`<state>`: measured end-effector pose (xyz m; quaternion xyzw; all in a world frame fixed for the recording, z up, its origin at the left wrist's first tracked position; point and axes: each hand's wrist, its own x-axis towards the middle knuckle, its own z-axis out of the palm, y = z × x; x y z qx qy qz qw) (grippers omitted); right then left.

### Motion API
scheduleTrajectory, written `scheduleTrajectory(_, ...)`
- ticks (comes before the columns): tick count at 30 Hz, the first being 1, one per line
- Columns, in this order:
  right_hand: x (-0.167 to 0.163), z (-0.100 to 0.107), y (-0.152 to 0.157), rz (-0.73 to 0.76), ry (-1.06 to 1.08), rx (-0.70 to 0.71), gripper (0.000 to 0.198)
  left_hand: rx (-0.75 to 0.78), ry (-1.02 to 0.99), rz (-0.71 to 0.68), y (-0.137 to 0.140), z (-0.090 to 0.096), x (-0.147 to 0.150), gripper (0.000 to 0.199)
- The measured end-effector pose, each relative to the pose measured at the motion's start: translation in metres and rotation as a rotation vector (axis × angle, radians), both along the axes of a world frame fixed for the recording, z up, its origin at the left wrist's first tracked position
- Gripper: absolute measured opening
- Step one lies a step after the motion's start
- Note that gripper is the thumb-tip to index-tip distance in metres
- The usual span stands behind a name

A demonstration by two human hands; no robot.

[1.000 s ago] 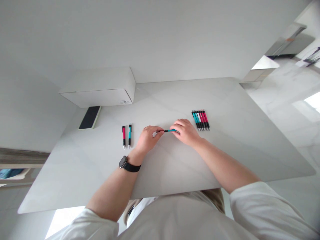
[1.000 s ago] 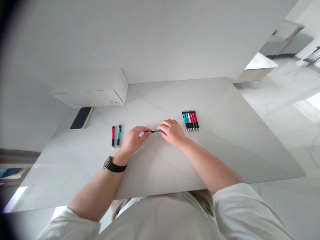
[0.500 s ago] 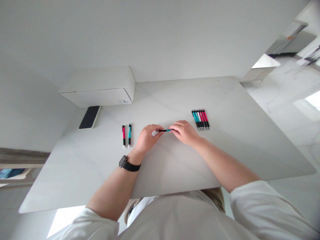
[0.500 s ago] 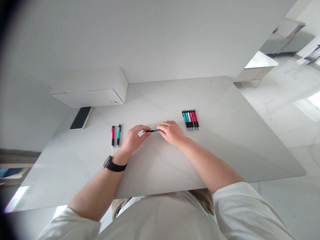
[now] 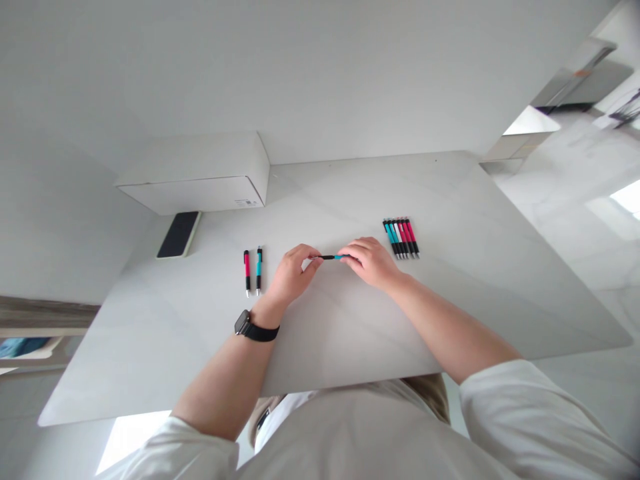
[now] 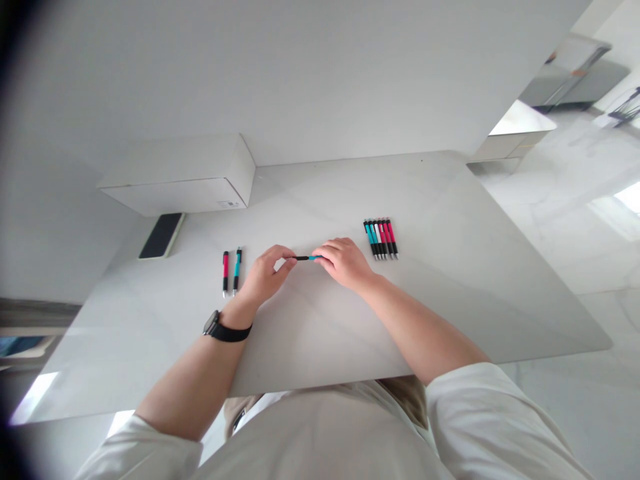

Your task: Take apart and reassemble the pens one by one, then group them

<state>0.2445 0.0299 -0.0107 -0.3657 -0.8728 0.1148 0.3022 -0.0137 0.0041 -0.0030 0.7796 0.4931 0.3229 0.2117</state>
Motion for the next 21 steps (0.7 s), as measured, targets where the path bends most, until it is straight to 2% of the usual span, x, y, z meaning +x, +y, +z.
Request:
scheduleTrajectory(5,0.0004,0.0005,-0.0001,-0.014,0.016,0.004,0.016,0.005,-0.046,-0.006,-0.0006,-0.0008,0.0002,0.02)
scheduleTrajectory(21,-0.0002,0.0007,0.0004,0.007,-0.002,0.006,0.016,0.025,0.002,-0.071,0.0011,-0.0021,-0.0004,0.022)
